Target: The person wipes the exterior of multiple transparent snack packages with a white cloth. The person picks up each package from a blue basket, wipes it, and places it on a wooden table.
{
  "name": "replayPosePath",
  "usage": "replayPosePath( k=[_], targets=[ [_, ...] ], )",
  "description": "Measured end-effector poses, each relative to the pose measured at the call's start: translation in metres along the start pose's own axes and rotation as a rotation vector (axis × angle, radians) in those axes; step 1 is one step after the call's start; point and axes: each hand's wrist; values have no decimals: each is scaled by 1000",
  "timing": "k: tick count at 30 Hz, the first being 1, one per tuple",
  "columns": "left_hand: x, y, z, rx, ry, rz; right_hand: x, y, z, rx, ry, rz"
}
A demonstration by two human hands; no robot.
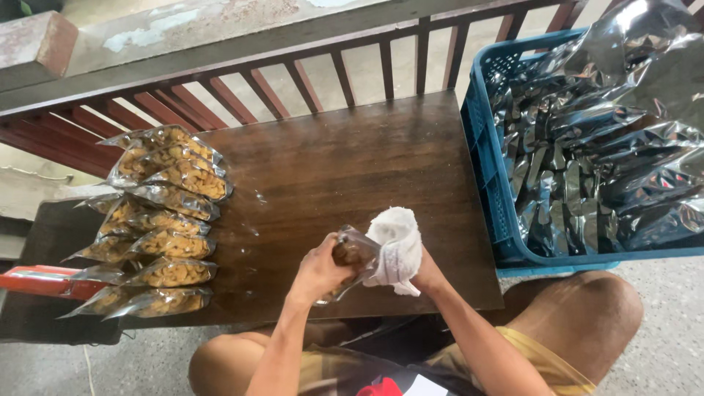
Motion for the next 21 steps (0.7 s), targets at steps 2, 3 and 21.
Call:
replayPosePath(
  k=[2, 3, 21],
  targets=[
    [-9, -1, -5, -25, 86, 39, -6, 4, 6, -3, -6, -17],
    [-14, 0, -6, -59, 213, 107, -8, 6, 7, -29, 22, 30],
    [-27, 7, 5, 21, 60, 494, -39, 26, -3, -107, 129, -59]
  ],
)
Point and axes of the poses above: each hand's wrist, its own y-axis away from the middle knuckle, its own x-axis out of the back of the hand, z = x × y, and after that the axes turned 7 degrees about z, right-handed
